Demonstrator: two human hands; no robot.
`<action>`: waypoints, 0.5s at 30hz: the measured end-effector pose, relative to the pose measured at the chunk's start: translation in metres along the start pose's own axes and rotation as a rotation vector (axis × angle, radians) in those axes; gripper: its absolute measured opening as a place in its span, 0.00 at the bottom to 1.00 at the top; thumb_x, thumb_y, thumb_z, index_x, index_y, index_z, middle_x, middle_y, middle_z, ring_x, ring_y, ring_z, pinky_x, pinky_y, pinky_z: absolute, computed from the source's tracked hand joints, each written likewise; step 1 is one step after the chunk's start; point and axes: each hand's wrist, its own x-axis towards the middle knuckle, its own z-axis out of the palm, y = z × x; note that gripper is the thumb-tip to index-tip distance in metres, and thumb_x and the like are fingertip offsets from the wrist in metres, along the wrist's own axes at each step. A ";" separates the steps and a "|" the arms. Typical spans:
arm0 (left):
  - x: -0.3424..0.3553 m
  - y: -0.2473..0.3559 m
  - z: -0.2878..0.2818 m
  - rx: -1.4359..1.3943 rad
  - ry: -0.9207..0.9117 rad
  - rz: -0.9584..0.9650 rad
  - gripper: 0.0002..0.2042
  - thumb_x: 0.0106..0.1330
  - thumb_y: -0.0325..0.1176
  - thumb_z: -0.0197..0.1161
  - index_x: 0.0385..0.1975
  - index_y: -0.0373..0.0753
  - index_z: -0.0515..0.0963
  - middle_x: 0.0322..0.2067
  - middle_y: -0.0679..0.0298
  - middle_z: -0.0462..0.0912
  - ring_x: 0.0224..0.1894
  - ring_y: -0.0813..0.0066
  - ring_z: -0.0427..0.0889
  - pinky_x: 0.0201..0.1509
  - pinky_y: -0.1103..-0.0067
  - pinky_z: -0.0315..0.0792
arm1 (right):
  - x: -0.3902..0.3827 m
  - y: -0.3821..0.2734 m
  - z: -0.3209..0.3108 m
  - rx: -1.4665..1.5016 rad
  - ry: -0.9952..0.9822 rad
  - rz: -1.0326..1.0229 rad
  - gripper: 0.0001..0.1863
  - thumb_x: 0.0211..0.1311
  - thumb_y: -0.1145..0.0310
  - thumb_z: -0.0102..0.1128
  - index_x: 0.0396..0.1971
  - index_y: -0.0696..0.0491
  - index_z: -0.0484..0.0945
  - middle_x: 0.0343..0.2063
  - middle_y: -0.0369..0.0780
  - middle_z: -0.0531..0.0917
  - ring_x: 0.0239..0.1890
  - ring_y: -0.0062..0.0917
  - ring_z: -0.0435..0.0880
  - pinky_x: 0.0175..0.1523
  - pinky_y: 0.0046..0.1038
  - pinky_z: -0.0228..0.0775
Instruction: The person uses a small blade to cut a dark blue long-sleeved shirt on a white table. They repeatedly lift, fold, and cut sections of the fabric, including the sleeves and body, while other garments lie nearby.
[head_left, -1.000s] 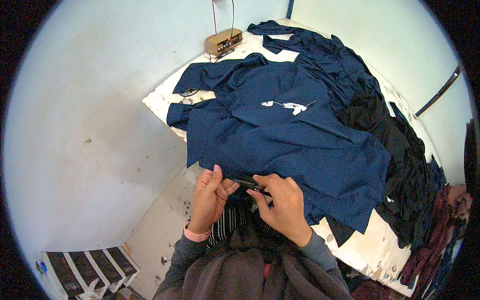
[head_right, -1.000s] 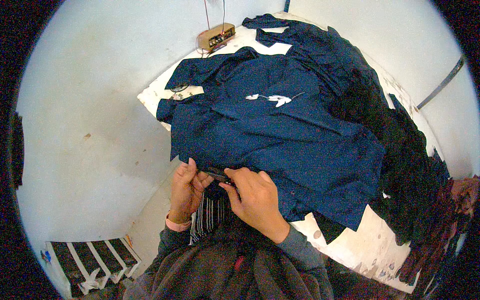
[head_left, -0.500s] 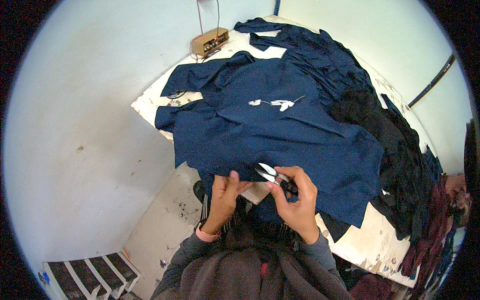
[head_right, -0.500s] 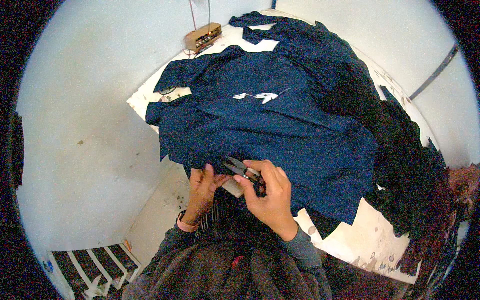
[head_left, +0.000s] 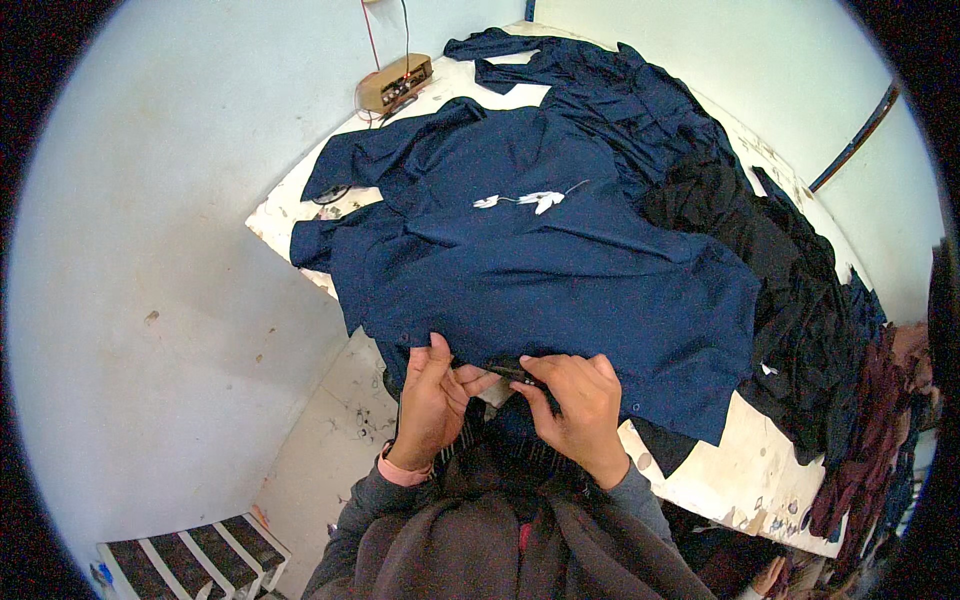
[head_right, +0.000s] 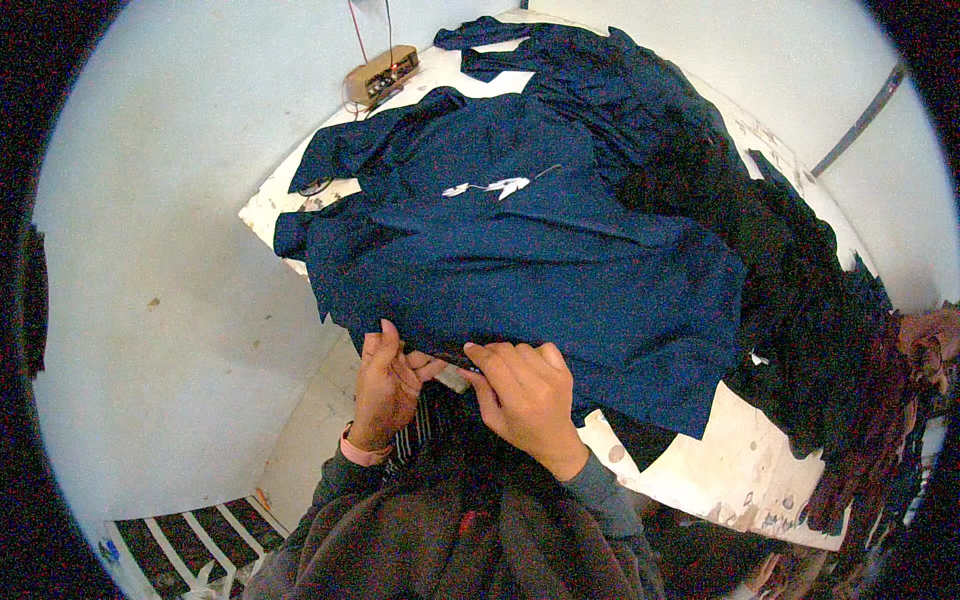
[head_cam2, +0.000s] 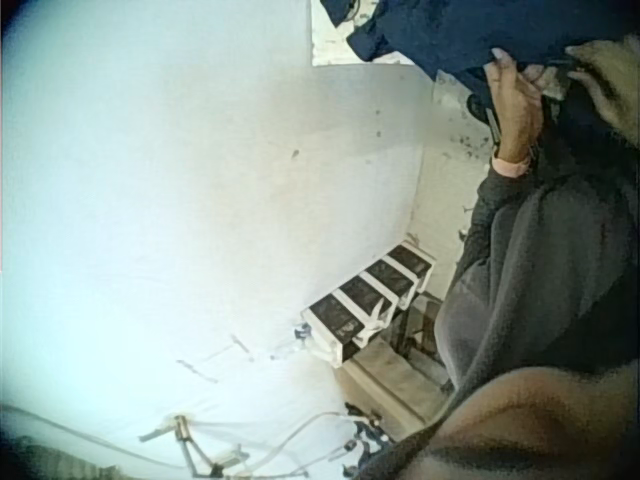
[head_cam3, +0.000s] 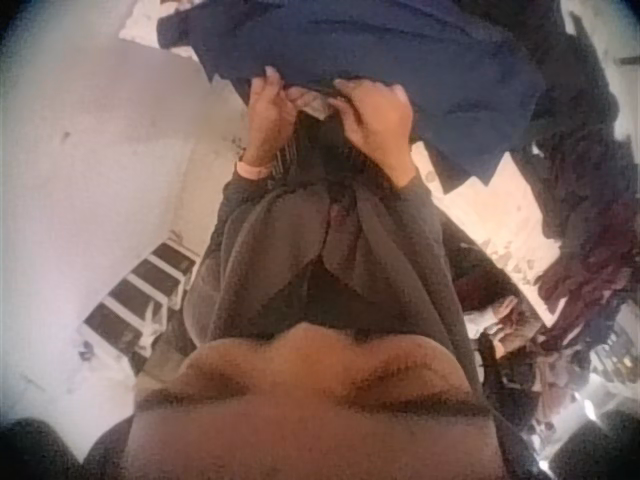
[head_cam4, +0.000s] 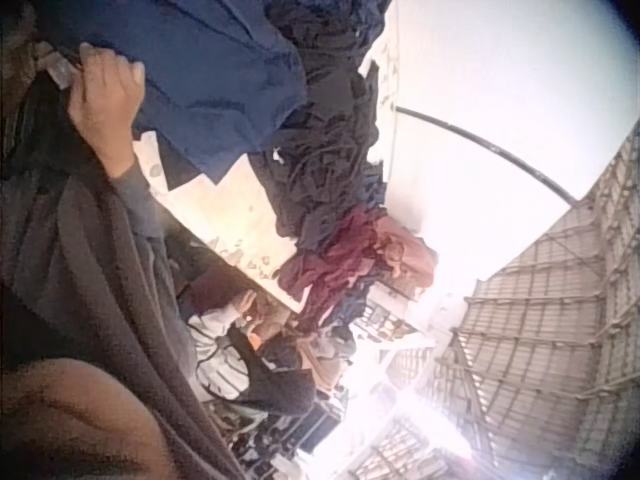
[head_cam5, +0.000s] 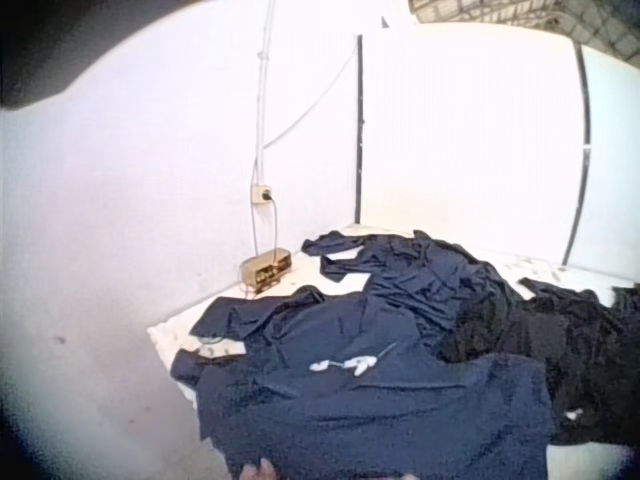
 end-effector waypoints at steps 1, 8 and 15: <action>0.000 0.000 0.001 -0.001 0.011 0.001 0.13 0.80 0.44 0.46 0.54 0.44 0.60 0.51 0.60 0.76 0.41 0.62 0.87 0.48 0.61 0.82 | 0.001 0.000 0.000 0.007 0.000 -0.003 0.16 0.52 0.70 0.71 0.42 0.52 0.82 0.32 0.37 0.84 0.31 0.29 0.82 0.35 0.32 0.64; 0.001 -0.004 0.001 -0.060 0.029 0.020 0.10 0.80 0.44 0.46 0.46 0.45 0.63 0.45 0.56 0.80 0.36 0.61 0.88 0.42 0.62 0.85 | 0.000 0.002 0.002 0.067 0.017 0.004 0.15 0.51 0.71 0.71 0.41 0.52 0.81 0.30 0.37 0.83 0.29 0.29 0.81 0.34 0.32 0.62; -0.001 0.000 0.015 0.006 0.099 0.009 0.11 0.79 0.45 0.47 0.48 0.46 0.63 0.40 0.60 0.79 0.30 0.63 0.87 0.39 0.64 0.84 | -0.001 0.004 0.004 0.081 -0.006 0.034 0.14 0.52 0.72 0.70 0.40 0.52 0.81 0.30 0.37 0.83 0.29 0.30 0.81 0.33 0.32 0.62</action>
